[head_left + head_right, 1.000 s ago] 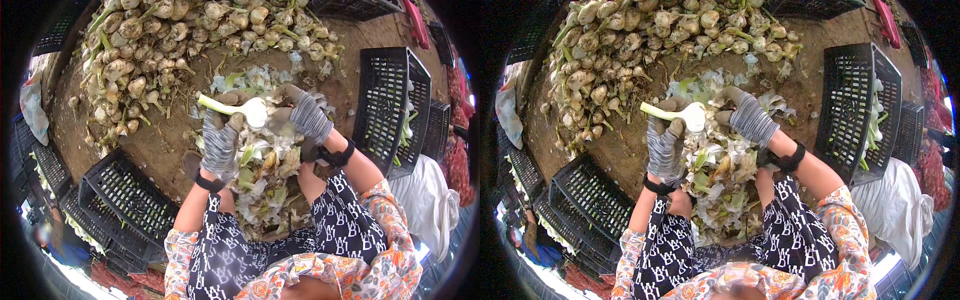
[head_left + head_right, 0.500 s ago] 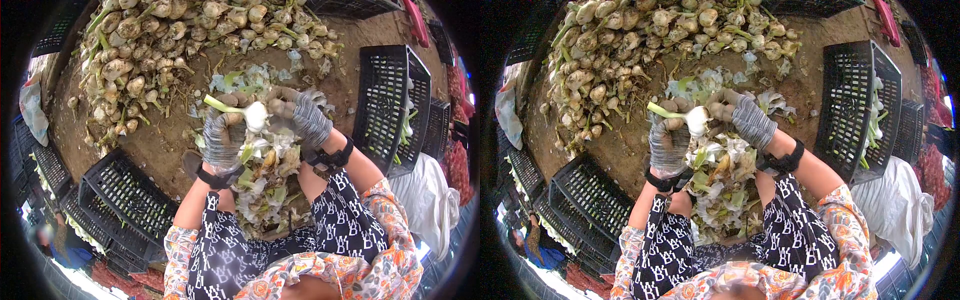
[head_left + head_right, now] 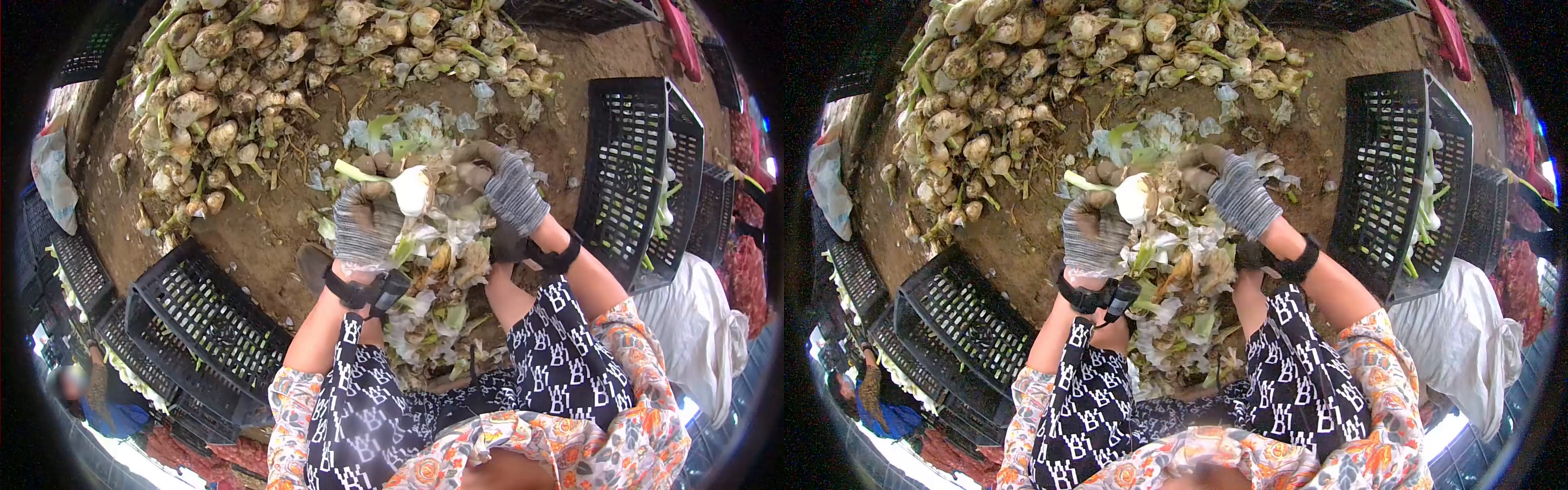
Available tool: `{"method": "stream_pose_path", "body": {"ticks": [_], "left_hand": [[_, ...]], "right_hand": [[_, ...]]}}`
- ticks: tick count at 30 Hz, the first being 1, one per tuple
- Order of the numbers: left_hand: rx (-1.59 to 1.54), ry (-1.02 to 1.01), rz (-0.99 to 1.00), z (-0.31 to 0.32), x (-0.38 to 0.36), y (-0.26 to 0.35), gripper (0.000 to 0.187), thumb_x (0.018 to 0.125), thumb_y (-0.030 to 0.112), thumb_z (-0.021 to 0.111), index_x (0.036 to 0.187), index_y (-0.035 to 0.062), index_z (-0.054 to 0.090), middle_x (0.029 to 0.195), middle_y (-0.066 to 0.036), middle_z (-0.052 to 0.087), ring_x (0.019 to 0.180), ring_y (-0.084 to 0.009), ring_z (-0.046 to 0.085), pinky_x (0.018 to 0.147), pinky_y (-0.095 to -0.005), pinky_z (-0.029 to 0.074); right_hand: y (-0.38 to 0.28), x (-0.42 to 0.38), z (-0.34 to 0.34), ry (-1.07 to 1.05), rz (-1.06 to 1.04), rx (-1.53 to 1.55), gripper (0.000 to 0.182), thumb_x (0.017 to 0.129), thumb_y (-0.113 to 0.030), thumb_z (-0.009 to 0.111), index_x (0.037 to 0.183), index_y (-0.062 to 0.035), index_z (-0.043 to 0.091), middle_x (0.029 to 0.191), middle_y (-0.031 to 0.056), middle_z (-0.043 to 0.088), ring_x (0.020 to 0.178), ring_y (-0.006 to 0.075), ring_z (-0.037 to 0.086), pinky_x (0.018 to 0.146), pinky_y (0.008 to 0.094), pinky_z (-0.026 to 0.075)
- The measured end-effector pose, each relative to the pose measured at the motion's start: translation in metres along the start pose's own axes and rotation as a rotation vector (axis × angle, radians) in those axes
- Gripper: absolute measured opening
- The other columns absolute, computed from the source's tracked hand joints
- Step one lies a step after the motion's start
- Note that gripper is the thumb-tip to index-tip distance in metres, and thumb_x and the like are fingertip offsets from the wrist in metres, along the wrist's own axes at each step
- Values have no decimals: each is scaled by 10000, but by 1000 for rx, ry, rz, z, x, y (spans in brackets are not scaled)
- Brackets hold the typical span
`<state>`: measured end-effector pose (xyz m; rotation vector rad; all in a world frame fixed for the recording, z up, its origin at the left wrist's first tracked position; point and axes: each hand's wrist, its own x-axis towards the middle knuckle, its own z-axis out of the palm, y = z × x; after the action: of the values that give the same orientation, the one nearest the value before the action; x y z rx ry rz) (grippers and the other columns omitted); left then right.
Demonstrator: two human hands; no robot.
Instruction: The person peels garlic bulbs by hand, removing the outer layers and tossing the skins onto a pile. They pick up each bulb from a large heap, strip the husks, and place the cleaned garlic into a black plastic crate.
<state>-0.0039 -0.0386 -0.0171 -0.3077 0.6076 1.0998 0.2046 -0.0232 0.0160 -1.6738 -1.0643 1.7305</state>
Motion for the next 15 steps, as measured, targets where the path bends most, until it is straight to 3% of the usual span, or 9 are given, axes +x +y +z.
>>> {"method": "stream_pose_path", "body": {"ticks": [1,3,6,8,11,12,15], "left_hand": [[-21,4,16,-1,1,0,245,701,-73,468,906,41,539,911,-84,589,942,-222,572,914,-351,466],[-57,14,43,-1,1,-2,255,707,-77,460,912,50,542,922,-82,589,928,-214,574,898,-330,471],[-35,25,89,1,2,-4,230,691,-86,453,856,60,520,874,-68,556,858,-203,550,860,-324,464],[62,-30,134,5,4,-4,216,675,-94,447,817,63,490,826,-49,507,795,-194,503,832,-320,446],[64,-40,166,21,2,-2,199,655,-94,446,768,70,442,765,-29,427,730,-182,433,790,-317,422],[40,-31,168,24,1,-3,196,650,-92,447,753,74,426,747,-24,399,713,-178,410,777,-316,414],[42,-255,185,21,7,-6,194,652,-89,448,743,78,410,721,-20,376,699,-175,398,772,-315,405]], "right_hand": [[-14,-4,6,-42,62,169,345,785,-250,655,979,18,557,825,137,610,770,198,594,677,318,475],[-6,3,10,-56,-44,66,357,808,-272,640,968,34,550,822,127,605,779,183,595,664,301,489],[1,10,22,-64,-300,-395,359,820,-265,637,967,44,530,811,110,598,800,161,595,650,272,510],[-30,-1,32,-160,195,116,358,810,-246,656,983,26,500,847,94,588,833,140,587,643,259,539],[-15,-5,24,-238,-38,225,373,792,-206,677,1014,19,478,911,94,577,829,157,590,638,287,550],[-21,-7,22,-284,91,375,353,789,-137,676,1039,9,473,967,85,567,836,169,591,654,288,554],[-2,2,17,-316,168,585,386,800,-151,665,1085,14,465,984,85,571,823,183,589,675,293,535]]}}
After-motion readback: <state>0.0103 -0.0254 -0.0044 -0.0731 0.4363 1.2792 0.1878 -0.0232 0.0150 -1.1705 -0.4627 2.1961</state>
